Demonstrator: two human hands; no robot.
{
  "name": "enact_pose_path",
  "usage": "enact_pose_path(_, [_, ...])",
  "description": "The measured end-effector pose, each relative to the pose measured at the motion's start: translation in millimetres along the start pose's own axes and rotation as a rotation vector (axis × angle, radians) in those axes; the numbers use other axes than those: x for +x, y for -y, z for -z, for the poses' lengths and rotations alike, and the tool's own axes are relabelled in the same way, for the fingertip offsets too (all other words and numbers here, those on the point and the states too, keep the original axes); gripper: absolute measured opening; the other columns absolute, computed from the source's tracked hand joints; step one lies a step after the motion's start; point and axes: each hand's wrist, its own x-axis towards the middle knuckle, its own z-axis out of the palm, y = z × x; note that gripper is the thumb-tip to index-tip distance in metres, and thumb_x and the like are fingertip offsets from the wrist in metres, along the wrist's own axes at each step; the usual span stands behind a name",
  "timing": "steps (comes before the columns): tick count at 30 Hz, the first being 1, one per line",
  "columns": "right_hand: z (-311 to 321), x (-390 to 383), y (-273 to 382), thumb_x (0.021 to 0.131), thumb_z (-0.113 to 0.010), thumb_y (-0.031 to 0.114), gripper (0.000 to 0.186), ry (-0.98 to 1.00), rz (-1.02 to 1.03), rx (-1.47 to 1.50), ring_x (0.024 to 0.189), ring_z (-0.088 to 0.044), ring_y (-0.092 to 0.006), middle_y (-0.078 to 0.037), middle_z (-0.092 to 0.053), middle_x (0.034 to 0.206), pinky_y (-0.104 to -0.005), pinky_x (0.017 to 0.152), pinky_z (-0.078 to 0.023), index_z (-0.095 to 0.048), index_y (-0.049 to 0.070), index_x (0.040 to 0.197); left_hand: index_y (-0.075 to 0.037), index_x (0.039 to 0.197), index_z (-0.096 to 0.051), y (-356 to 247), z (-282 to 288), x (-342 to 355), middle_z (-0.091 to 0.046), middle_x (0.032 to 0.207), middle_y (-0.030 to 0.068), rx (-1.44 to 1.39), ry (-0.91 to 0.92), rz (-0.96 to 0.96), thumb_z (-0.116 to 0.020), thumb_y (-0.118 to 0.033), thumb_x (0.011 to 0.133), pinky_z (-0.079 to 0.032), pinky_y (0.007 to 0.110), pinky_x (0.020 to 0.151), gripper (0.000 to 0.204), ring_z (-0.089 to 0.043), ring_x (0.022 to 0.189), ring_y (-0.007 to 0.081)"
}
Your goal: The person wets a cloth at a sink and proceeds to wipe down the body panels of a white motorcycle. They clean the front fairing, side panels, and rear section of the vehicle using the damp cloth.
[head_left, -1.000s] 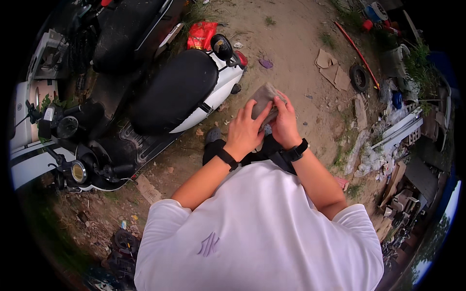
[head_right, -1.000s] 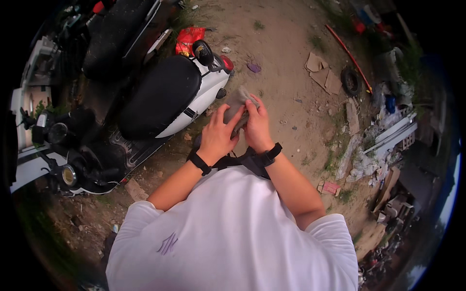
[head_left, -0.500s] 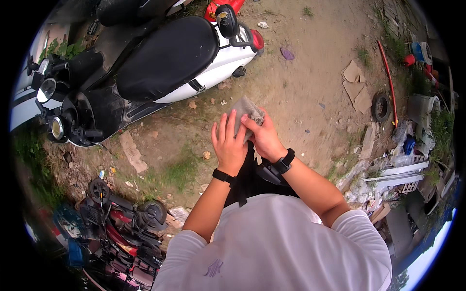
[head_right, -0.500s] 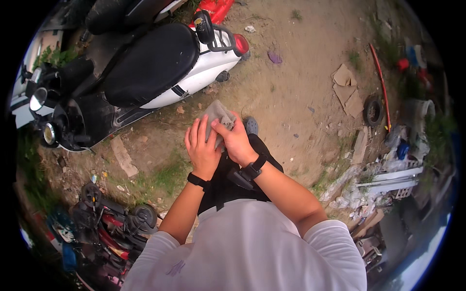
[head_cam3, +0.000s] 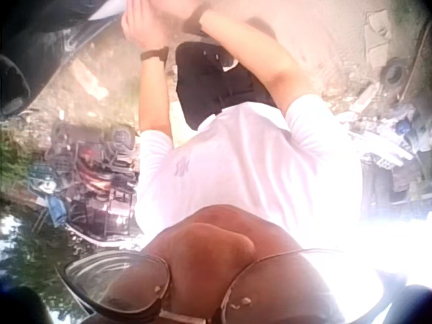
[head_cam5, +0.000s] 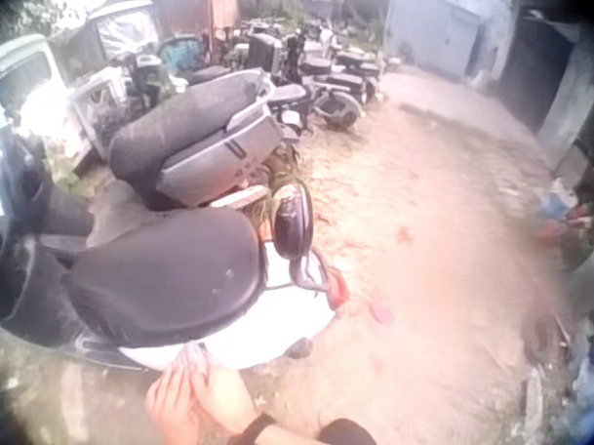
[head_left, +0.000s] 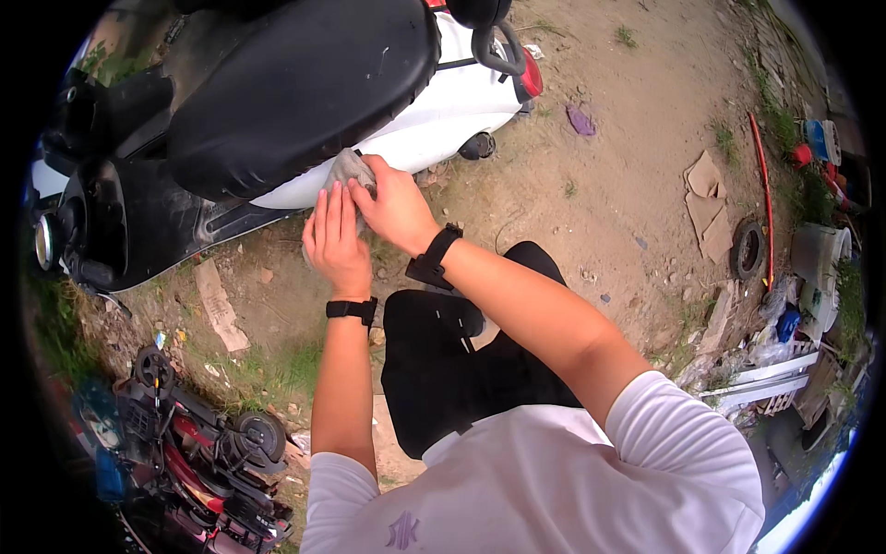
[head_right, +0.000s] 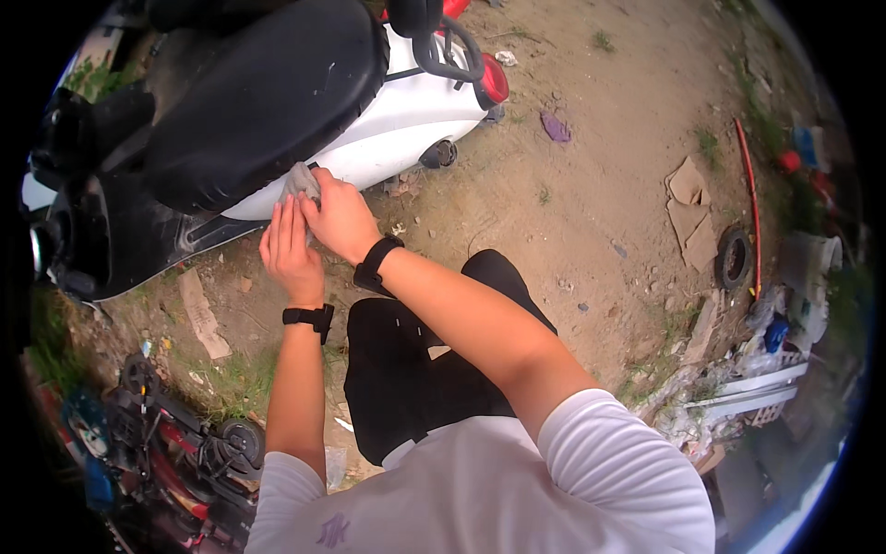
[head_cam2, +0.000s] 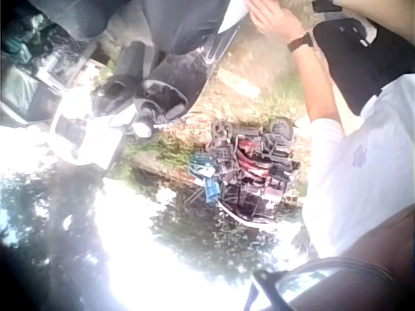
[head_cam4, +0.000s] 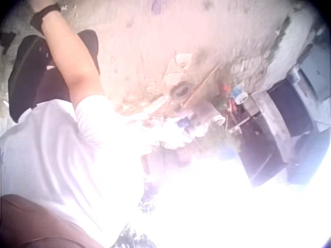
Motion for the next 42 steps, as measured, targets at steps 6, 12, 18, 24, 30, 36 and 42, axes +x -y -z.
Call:
enact_pose_path(6, [-5, 48, -89, 0.094, -0.068, 0.015, 0.029, -0.15, 0.389, -0.108, 0.079, -0.069, -0.046, -0.024, -0.071, 0.087, -0.0502, 0.073, -0.057, -0.061, 0.003, 0.119, -0.002, 0.139, -0.064, 11, -117, 1, -0.065, 0.145, 0.0103, 0.074, -0.134, -0.069, -0.061, -0.017, 0.099, -0.041, 0.048, 0.114, 0.042, -0.055, 0.141, 0.0311])
enact_pose_path(12, [64, 62, -148, 0.094, -0.069, 0.017, 0.025, -0.417, 0.174, -0.164, 0.074, -0.07, -0.045, -0.025, -0.071, 0.081, -0.0498, 0.067, -0.056, -0.062, 0.002, 0.111, -0.005, 0.137, -0.067, -63, -191, 26, -0.062, 0.15, 0.0072, -0.008, -0.183, -0.211, -0.059, -0.008, 0.094, -0.035, 0.042, 0.121, 0.044, -0.052, 0.145, 0.0234])
enact_pose_path(18, [148, 73, -227, 0.095, -0.071, 0.018, 0.031, -0.551, -0.247, -0.157, 0.062, -0.073, -0.0351, -0.023, -0.073, 0.076, -0.043, 0.06, -0.056, -0.063, -0.007, 0.113, 0.0, 0.134, -0.065, -132, -252, 55, -0.064, 0.145, 0.0128, -0.316, 0.139, -0.474, -0.059, -0.001, 0.088, -0.038, 0.039, 0.122, 0.046, -0.055, 0.141, 0.0245])
enact_pose_path(24, [152, 61, -232, 0.1, -0.064, 0.019, 0.034, -0.592, -0.117, -0.208, 0.078, -0.075, -0.0383, -0.025, -0.074, 0.089, -0.0431, 0.071, -0.058, -0.062, -0.006, 0.123, -0.002, 0.135, -0.065, -141, -266, 58, -0.06, 0.149, 0.0113, -0.083, 0.061, -0.588, -0.058, -0.009, 0.091, -0.037, 0.039, 0.123, 0.045, -0.052, 0.144, 0.0242])
enact_pose_path(30, [78, 48, -181, 0.103, -0.055, 0.008, 0.041, -0.557, 0.175, 0.038, 0.113, -0.067, -0.0441, -0.03, -0.066, 0.125, -0.0449, 0.094, -0.054, -0.053, -0.003, 0.143, -0.004, 0.137, -0.066, -91, -212, 37, -0.059, 0.152, 0.0083, -0.044, -0.079, -0.407, -0.058, -0.014, 0.096, -0.036, 0.04, 0.121, 0.042, -0.051, 0.145, 0.0221])
enact_pose_path(36, [-13, 54, -110, 0.09, -0.06, 0.001, 0.051, -0.28, 0.55, -0.009, 0.089, -0.064, -0.0438, -0.023, -0.059, 0.106, -0.0472, 0.077, -0.057, -0.054, -0.006, 0.14, -0.001, 0.134, -0.066, -1, -147, 28, -0.066, 0.145, 0.0085, 0.073, -0.303, -0.069, -0.057, -0.019, 0.102, -0.036, 0.046, 0.12, 0.037, -0.056, 0.141, 0.0285])
enact_pose_path(42, [-51, 49, -110, 0.086, -0.066, 0.014, 0.05, -0.222, 0.746, -0.328, 0.078, -0.07, -0.0272, -0.012, -0.063, 0.097, -0.0377, 0.064, -0.058, -0.061, 0.002, 0.135, 0.001, 0.143, -0.058, 25, -137, -10, -0.056, 0.154, 0.0168, 0.166, -0.265, 0.105, -0.064, -0.031, 0.1, -0.035, 0.047, 0.12, 0.054, -0.05, 0.145, 0.0347])
